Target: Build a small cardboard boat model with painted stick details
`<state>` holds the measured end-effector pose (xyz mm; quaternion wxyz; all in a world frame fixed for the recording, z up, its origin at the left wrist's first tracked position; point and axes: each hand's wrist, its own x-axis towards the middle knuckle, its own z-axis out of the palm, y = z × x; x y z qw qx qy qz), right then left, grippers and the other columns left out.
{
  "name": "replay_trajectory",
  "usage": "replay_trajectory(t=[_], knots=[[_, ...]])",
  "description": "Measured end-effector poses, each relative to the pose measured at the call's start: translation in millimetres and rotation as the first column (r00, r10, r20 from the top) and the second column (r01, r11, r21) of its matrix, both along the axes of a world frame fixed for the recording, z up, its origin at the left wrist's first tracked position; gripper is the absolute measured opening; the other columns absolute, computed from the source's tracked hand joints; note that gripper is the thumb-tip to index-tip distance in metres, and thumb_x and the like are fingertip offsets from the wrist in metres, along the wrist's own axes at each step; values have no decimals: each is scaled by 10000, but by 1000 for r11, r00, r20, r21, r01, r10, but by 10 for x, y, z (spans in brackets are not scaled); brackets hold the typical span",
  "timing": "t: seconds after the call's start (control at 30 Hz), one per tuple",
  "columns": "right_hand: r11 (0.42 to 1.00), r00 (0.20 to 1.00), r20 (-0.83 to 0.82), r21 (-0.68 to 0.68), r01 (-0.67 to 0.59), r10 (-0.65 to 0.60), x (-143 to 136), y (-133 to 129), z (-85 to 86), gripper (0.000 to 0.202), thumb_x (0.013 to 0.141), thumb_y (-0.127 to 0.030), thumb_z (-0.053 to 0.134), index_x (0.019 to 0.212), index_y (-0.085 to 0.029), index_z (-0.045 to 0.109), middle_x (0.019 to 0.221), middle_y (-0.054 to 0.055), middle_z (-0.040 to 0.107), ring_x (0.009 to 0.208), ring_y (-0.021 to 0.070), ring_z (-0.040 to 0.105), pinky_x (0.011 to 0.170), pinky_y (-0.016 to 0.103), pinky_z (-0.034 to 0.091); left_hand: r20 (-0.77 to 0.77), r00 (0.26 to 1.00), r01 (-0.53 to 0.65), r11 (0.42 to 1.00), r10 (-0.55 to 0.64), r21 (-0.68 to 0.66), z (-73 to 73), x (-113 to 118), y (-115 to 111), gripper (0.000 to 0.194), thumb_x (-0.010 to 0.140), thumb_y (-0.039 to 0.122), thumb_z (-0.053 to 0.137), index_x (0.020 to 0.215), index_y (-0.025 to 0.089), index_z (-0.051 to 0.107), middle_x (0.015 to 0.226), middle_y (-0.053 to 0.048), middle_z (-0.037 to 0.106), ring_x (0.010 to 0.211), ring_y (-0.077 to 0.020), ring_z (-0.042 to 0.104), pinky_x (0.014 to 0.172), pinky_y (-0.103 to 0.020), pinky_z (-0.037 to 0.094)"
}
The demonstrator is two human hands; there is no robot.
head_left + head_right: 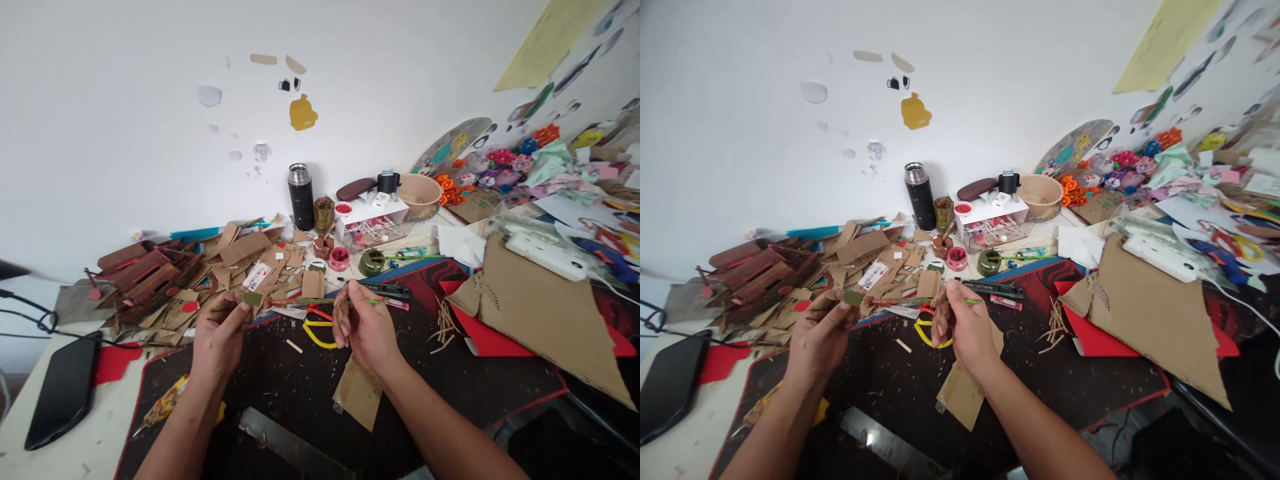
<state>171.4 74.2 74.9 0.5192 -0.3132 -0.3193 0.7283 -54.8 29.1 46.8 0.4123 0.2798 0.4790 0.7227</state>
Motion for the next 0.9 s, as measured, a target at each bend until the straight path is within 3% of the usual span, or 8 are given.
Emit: replay_trajectory(t=[0.5,0.9], knots=[[999,1000,27,-32,0,1,-24,-15,-16,550,879,-681,783,704,-178,643,418,-62,494,297,103,491,310,186,313,-10,1000,-27,1000,27,-8,27,49,0,312,657,299,975,750,182,702,671,21,594,563,-95,459,530,-218,382],[998,999,8,-43,-41,41,-39,-59,-72,527,879,-658,794,718,-173,664,412,-63,501,293,104,489,310,179,318,50,997,-50,998,51,-30,59,71,27,345,618,293,978,713,182,666,615,44,530,564,-94,437,527,-213,376]])
